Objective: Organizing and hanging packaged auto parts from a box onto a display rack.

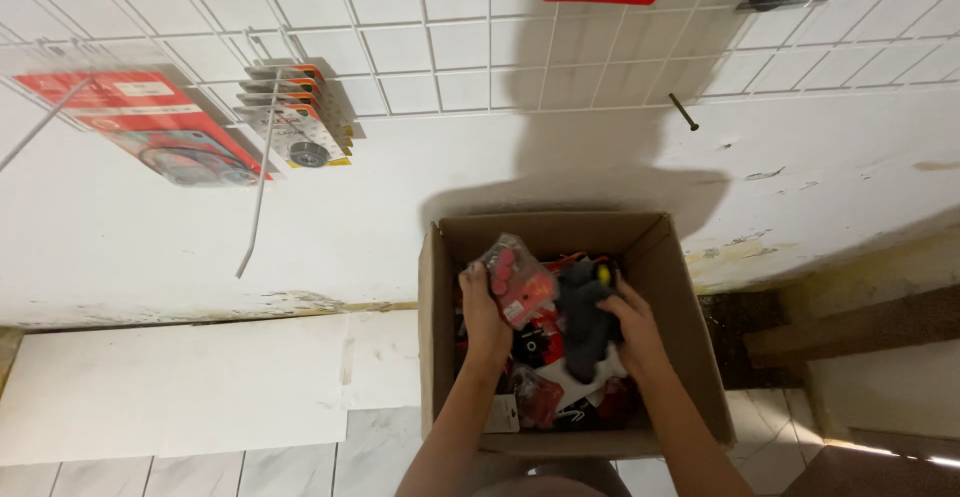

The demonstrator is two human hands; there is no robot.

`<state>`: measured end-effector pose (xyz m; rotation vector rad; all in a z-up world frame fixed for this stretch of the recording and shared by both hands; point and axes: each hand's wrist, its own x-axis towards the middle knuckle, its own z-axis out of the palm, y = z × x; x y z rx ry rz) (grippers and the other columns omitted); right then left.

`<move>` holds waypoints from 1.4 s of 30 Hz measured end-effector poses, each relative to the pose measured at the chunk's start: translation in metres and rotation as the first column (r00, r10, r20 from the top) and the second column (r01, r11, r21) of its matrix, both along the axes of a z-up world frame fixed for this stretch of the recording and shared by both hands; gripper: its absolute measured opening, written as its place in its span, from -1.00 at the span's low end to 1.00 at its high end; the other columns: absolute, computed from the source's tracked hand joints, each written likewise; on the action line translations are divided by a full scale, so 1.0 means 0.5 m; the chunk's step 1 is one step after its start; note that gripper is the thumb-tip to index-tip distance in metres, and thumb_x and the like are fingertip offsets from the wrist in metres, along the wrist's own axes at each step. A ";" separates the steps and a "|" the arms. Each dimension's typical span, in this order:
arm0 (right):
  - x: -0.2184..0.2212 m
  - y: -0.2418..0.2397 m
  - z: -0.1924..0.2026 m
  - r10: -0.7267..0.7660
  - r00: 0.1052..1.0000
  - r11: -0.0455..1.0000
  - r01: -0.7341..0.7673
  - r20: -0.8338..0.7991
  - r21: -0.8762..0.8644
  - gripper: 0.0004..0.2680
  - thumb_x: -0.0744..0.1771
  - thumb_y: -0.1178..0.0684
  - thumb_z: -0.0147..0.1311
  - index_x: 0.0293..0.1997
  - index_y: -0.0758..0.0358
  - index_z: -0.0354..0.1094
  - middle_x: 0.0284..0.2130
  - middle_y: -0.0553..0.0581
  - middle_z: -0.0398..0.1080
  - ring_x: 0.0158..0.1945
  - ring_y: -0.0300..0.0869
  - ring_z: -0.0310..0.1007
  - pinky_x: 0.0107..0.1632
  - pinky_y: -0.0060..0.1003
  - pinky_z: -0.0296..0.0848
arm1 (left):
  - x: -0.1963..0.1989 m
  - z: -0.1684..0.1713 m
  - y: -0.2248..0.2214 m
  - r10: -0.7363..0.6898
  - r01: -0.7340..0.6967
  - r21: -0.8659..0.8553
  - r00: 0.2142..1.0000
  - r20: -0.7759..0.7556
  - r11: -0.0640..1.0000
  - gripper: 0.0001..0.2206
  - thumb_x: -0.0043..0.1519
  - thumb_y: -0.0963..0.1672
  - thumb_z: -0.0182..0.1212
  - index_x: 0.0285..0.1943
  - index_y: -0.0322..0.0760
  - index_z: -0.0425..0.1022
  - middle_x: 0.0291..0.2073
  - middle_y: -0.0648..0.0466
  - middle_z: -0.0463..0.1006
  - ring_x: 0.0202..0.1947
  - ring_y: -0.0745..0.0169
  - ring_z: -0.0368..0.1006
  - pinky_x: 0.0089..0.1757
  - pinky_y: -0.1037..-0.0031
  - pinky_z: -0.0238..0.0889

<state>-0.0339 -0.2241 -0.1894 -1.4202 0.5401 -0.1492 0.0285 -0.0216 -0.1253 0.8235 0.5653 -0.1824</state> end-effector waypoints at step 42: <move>0.067 0.162 0.241 0.603 0.537 0.496 0.326 0.589 -0.805 -0.71 0.10 0.19 0.06 -0.15 0.24 0.47 -0.19 0.14 0.50 -0.24 -0.02 0.42 -0.13 -0.15 0.47 | 0.065 0.013 -0.063 -0.562 0.290 0.652 0.788 0.253 0.701 -0.71 0.30 -0.01 0.10 0.11 -0.14 0.53 -0.08 0.04 0.60 0.00 0.27 0.48 0.03 0.62 0.18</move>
